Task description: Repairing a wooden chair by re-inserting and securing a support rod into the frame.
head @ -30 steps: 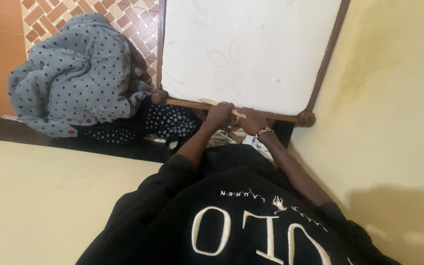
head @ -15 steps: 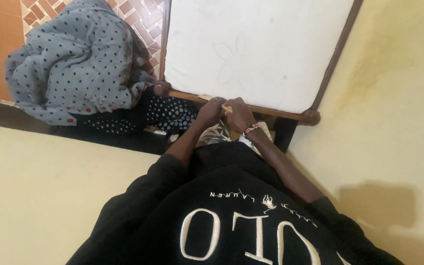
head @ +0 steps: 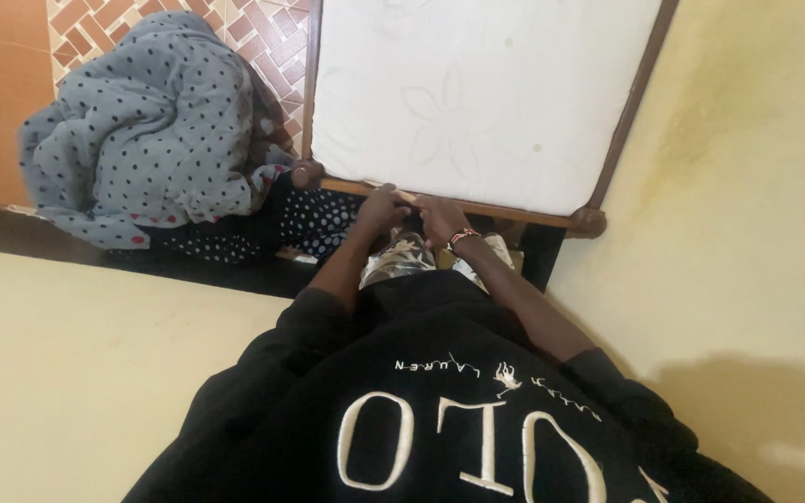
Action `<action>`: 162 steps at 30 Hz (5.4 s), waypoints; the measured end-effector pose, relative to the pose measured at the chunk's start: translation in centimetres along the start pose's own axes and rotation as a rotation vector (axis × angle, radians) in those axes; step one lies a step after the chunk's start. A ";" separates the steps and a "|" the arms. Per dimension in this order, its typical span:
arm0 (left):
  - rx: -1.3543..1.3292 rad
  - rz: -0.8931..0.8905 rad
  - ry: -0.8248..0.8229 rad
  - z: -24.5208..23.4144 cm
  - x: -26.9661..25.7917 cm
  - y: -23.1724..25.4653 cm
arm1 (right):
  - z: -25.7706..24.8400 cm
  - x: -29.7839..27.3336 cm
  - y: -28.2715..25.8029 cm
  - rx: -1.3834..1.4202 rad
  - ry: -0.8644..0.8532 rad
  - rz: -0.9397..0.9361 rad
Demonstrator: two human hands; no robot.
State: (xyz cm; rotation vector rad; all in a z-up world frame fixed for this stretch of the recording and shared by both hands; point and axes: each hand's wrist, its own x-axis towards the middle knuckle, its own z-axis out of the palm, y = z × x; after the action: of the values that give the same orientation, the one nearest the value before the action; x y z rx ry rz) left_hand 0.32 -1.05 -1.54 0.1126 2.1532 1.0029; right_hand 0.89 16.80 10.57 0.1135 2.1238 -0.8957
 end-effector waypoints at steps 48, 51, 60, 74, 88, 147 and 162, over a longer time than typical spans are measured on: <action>0.116 -0.185 0.010 1.7 1.3 -5.9 | -2.1 -0.8 8.1 -0.168 0.148 -0.094; 0.137 -0.113 -0.021 0.8 2.0 -4.8 | -1.4 2.6 9.7 -0.334 0.082 0.038; -0.036 -0.109 0.037 0.3 2.8 -3.2 | -2.5 -0.9 8.8 -0.421 0.058 -0.094; -0.278 -0.325 0.100 2.8 -1.5 -3.2 | -6.0 -3.0 11.9 -0.430 0.102 0.045; -0.241 -0.208 0.136 6.6 2.4 -3.8 | -7.7 0.1 8.1 -0.345 -0.106 0.125; -0.150 -0.288 0.100 7.4 4.6 5.9 | -10.7 -5.1 15.3 -0.180 -0.085 0.189; -0.905 -0.438 0.015 5.6 2.2 9.3 | -12.6 -6.8 12.6 -0.085 -0.025 0.294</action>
State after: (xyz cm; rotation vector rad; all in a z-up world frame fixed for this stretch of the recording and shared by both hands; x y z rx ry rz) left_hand 0.43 9.67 1.25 -0.7566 1.4491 1.5768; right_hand 1.83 35.65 13.67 0.3591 2.0507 -0.6294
